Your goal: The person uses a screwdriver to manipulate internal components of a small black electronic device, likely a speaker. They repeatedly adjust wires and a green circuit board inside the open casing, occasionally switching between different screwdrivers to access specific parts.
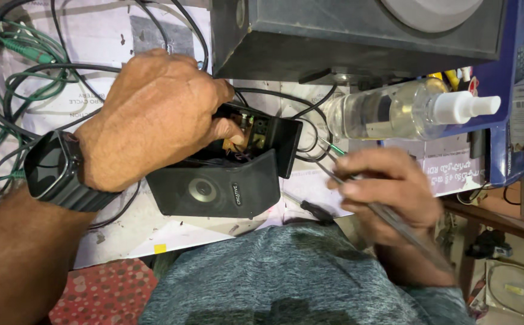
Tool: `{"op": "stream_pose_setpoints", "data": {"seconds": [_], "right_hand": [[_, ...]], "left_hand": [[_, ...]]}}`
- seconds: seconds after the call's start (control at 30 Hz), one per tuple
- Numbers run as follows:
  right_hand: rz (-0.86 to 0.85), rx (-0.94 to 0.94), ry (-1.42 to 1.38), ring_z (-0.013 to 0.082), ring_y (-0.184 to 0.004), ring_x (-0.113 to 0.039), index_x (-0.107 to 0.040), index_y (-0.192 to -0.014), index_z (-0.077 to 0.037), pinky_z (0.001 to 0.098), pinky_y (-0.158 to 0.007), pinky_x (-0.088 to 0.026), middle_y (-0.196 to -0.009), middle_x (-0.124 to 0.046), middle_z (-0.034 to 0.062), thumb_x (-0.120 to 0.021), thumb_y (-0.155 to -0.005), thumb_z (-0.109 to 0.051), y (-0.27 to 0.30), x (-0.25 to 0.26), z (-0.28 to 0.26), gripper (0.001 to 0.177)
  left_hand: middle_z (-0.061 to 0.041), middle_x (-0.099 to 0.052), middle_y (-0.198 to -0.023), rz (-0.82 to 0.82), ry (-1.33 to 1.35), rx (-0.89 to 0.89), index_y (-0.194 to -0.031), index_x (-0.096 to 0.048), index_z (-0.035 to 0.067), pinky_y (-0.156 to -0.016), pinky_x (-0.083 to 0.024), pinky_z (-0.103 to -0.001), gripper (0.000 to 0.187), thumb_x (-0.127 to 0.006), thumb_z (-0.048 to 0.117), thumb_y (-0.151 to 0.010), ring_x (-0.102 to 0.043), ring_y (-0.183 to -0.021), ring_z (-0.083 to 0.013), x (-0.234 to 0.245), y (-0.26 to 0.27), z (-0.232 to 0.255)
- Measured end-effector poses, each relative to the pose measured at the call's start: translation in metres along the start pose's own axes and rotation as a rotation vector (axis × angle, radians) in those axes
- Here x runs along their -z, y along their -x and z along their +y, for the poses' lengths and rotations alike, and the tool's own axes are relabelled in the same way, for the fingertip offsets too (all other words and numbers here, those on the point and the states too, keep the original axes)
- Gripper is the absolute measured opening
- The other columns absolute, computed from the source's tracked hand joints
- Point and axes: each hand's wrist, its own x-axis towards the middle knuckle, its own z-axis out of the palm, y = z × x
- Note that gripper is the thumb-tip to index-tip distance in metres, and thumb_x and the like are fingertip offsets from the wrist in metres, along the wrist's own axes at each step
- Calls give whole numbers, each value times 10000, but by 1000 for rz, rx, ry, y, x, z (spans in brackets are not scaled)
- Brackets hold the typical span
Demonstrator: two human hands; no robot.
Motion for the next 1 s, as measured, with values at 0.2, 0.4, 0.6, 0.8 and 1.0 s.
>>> {"op": "stream_pose_setpoints", "data": {"seconds": [0.2,0.4,0.6,0.8,1.0], "right_hand": [[-55,-6,158,238,-1153,-694,-699,-1117,-53,389,-971,-636,-1273,-546,164,-720,-944,41,-11,-32,-2,198],[-80,95,366,294,-1004,-716,-659,-1095,-51,467,-997,-571,-1126,-679,162,-805,-802,52,-24,-31,-2,344],[-46,160,560,240,-863,-729,-619,-1088,-77,374,-848,-463,-1047,-755,106,-853,-813,32,-32,-39,4,377],[-48,131,576,208,-829,-713,-632,-1084,-80,367,-825,-431,-1043,-769,81,-852,-808,23,-35,-44,8,368],[-40,132,584,194,-809,-699,-653,-1073,-77,362,-826,-423,-1037,-773,77,-851,-804,23,-36,-48,11,348]], "left_hand": [[-174,-689,-634,39,-18,-24,-822,-801,78,-709,-531,-474,403,-824,476,-772,-694,-681,-367,2,1,-1],[-189,-689,-642,49,20,-15,-812,-807,85,-693,-520,-490,407,-832,486,-743,-685,-686,-391,2,1,-2],[-193,-685,-638,79,24,-32,-801,-806,78,-692,-520,-500,387,-831,459,-738,-682,-685,-397,3,2,0],[-196,-669,-607,78,23,-30,-808,-807,71,-683,-524,-493,398,-835,463,-746,-678,-648,-393,3,1,0],[-179,-664,-578,65,24,-23,-790,-805,65,-690,-526,-485,428,-834,489,-740,-681,-623,-370,1,1,-1]]}}
